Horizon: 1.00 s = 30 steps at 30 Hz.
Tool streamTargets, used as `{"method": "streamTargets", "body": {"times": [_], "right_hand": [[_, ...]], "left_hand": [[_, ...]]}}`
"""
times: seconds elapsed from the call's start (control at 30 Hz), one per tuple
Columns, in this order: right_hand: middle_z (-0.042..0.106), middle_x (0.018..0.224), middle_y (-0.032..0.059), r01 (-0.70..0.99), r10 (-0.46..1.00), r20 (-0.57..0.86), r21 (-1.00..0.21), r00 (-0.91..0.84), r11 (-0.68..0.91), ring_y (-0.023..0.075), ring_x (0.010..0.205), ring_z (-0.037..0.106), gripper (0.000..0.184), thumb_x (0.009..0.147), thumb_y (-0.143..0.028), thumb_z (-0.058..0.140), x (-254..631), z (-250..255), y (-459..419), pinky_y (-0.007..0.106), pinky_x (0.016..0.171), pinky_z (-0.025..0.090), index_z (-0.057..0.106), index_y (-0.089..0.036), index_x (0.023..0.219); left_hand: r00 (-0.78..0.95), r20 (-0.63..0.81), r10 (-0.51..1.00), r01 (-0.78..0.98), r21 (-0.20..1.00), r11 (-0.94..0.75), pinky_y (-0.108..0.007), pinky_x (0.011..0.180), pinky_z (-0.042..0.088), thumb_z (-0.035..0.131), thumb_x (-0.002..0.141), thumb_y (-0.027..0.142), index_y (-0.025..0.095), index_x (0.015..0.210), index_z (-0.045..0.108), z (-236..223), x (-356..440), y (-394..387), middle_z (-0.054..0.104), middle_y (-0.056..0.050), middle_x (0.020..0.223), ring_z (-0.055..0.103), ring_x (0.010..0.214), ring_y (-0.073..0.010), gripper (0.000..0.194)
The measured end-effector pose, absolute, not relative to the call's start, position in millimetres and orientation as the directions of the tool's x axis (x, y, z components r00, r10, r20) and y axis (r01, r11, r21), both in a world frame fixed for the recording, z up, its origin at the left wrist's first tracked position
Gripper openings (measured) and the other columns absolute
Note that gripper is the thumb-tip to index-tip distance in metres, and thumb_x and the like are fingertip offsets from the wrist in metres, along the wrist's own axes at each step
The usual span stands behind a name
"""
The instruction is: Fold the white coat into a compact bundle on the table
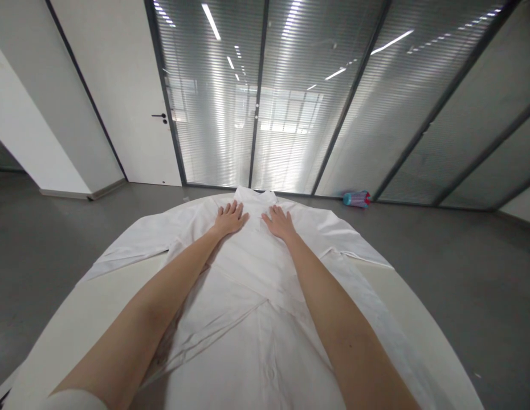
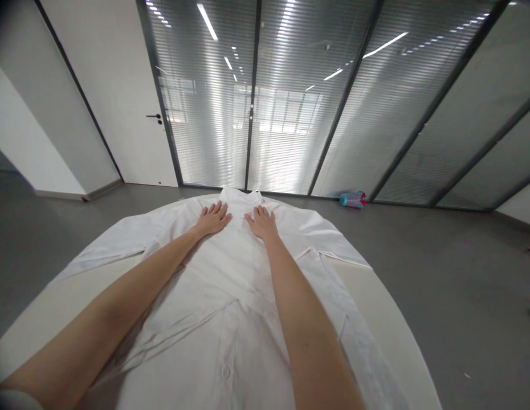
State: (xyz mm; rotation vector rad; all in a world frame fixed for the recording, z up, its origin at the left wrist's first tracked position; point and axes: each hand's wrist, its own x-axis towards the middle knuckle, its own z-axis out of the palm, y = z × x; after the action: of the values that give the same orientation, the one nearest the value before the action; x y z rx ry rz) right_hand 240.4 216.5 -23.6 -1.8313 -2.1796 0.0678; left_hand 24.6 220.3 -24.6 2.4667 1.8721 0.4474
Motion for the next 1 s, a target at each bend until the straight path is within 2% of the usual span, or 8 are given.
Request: {"method": "streamTargets", "body": {"times": [0.2,0.33,0.4,0.53,0.67,0.77,0.87,1.0], "right_hand": [[0.049,0.149,0.0093,0.851,0.949,0.314,-0.508,0.04,0.132,0.0172,0.139,0.042,0.053,0.103,-0.046,0.03,254.8,-14.3,211.6,0.03,0.116,0.029,0.049,-0.016,0.143],[0.06,0.137,0.0092,0.855,0.949,0.291,-0.516,0.122,0.048,0.0187,0.127,0.054,0.04,0.1,-0.034,0.042,291.2,11.7,201.0,0.03,0.109,0.039,0.058,-0.017,0.133],[0.067,0.126,0.0108,0.862,0.959,0.234,-0.506,0.157,-0.018,0.0204,0.118,0.061,0.034,0.097,-0.026,0.047,316.5,30.2,194.7,0.031,0.102,0.045,0.063,-0.015,0.125],[0.075,0.101,0.0101,0.868,0.984,0.047,-0.478,0.173,-0.13,0.0175,0.087,0.071,0.022,0.092,-0.021,0.057,365.4,66.1,175.7,0.025,0.079,0.053,0.07,-0.013,0.107],[0.074,0.082,0.0094,0.887,0.972,-0.17,-0.408,0.16,-0.217,0.0154,0.067,0.069,0.013,0.084,-0.023,0.069,393.6,78.7,149.5,0.025,0.065,0.053,0.072,-0.011,0.082],[0.071,0.069,0.0072,0.907,0.943,-0.29,-0.333,0.161,-0.257,0.0153,0.059,0.066,0.015,0.076,-0.024,0.076,399.9,70.5,133.1,0.025,0.061,0.053,0.07,-0.012,0.069],[0.065,0.059,0.0046,0.93,0.939,-0.3,-0.267,0.17,-0.254,0.0136,0.054,0.061,0.018,0.075,-0.025,0.074,397.9,59.5,123.0,0.023,0.056,0.049,0.067,-0.012,0.065],[0.059,0.053,0.0019,0.945,0.946,-0.284,-0.237,0.156,-0.227,0.0117,0.049,0.055,0.023,0.079,-0.031,0.07,387.5,54.9,116.9,0.022,0.051,0.045,0.064,-0.014,0.064]], "left_hand": [[0.226,0.494,0.839,0.866,0.292,-0.406,-0.051,0.118,0.025,0.031,0.104,0.04,0.014,0.143,0.048,-12.0,26.2,206.5,0.042,-0.015,0.154,0.031,0.146,-0.0303,0.05],[0.328,0.618,0.714,0.768,0.266,-0.583,-0.041,0.111,0.036,0.035,0.103,0.03,0.015,0.126,0.061,9.6,45.3,175.0,0.063,-0.012,0.131,0.052,0.127,-0.0234,0.038],[0.529,0.591,0.609,0.636,0.199,-0.746,-0.038,0.105,0.041,0.04,0.101,0.027,0.015,0.118,0.065,23.1,67.0,145.2,0.067,-0.011,0.12,0.059,0.116,-0.023,0.032],[0.888,0.415,0.197,0.149,0.146,-0.978,-0.029,0.091,0.046,0.048,0.098,0.024,0.016,0.11,0.067,46.1,129.1,51.2,0.07,-0.01,0.108,0.065,0.1,-0.0196,0.023],[0.92,0.346,-0.181,-0.203,0.027,-0.979,-0.027,0.096,0.044,0.052,0.097,0.028,0.016,0.117,0.063,50.0,187.8,-53.7,0.065,-0.01,0.124,0.061,0.112,-0.0184,0.026],[0.876,0.264,-0.404,-0.365,-0.183,-0.913,-0.031,0.1,0.04,0.051,0.092,0.02,0.02,0.086,0.067,42.7,217.3,-101.6,0.07,-0.009,0.114,0.061,0.11,-0.0189,0.018],[0.884,0.199,-0.423,-0.378,-0.231,-0.897,-0.038,0.091,0.043,0.052,0.086,0.021,0.022,0.067,0.062,36.8,233.5,-117.4,0.073,-0.007,0.105,0.063,0.102,-0.0211,0.021],[0.943,0.167,-0.288,-0.267,-0.138,-0.954,-0.039,0.086,0.044,0.056,0.086,0.027,0.021,0.078,0.067,36.6,235.8,-117.6,0.073,-0.005,0.099,0.063,0.101,-0.0229,0.015]]}}
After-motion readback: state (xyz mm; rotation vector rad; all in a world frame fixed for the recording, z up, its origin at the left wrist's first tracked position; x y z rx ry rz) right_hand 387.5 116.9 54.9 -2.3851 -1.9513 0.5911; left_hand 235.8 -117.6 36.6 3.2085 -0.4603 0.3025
